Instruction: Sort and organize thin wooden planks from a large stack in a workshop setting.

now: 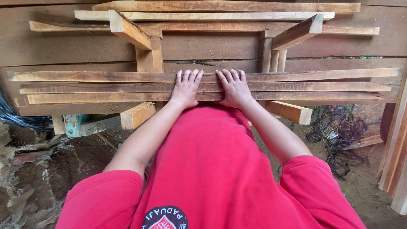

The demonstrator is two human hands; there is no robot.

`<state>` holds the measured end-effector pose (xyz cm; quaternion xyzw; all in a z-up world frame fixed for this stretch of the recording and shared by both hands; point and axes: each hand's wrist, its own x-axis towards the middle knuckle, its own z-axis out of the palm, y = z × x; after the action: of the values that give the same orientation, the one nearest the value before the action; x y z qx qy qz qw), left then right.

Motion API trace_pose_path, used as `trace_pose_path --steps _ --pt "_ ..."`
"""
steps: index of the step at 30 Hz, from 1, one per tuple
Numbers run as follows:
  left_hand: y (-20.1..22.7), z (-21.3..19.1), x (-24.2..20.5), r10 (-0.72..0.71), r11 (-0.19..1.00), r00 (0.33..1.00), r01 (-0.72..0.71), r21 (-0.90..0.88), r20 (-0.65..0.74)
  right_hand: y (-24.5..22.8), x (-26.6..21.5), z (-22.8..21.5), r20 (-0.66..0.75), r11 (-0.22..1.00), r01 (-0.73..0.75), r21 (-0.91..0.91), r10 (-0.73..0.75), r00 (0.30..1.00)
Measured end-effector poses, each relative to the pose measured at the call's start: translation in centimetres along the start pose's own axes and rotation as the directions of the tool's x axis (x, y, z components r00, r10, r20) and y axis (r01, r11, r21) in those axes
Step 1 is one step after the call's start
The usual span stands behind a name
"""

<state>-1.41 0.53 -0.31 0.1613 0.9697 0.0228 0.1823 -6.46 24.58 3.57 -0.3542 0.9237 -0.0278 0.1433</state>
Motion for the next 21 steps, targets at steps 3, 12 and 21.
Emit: trace_pose_path --steps 3,12,21 --pt "-0.2 0.2 0.3 -0.001 1.000 1.000 0.001 -0.020 0.024 0.0 -0.1 -0.6 0.007 1.000 -0.002 0.026 0.002 1.000" --pt "-0.3 0.2 -0.1 0.034 0.998 0.996 -0.039 -0.054 -0.082 0.3 -0.8 1.7 -0.161 0.998 0.055 -0.019 -0.058 0.985" --pt "-0.7 0.1 -0.1 0.070 0.997 0.990 -0.074 -0.027 -0.124 0.0 -0.3 0.4 -0.117 1.000 0.006 0.025 -0.004 0.993"
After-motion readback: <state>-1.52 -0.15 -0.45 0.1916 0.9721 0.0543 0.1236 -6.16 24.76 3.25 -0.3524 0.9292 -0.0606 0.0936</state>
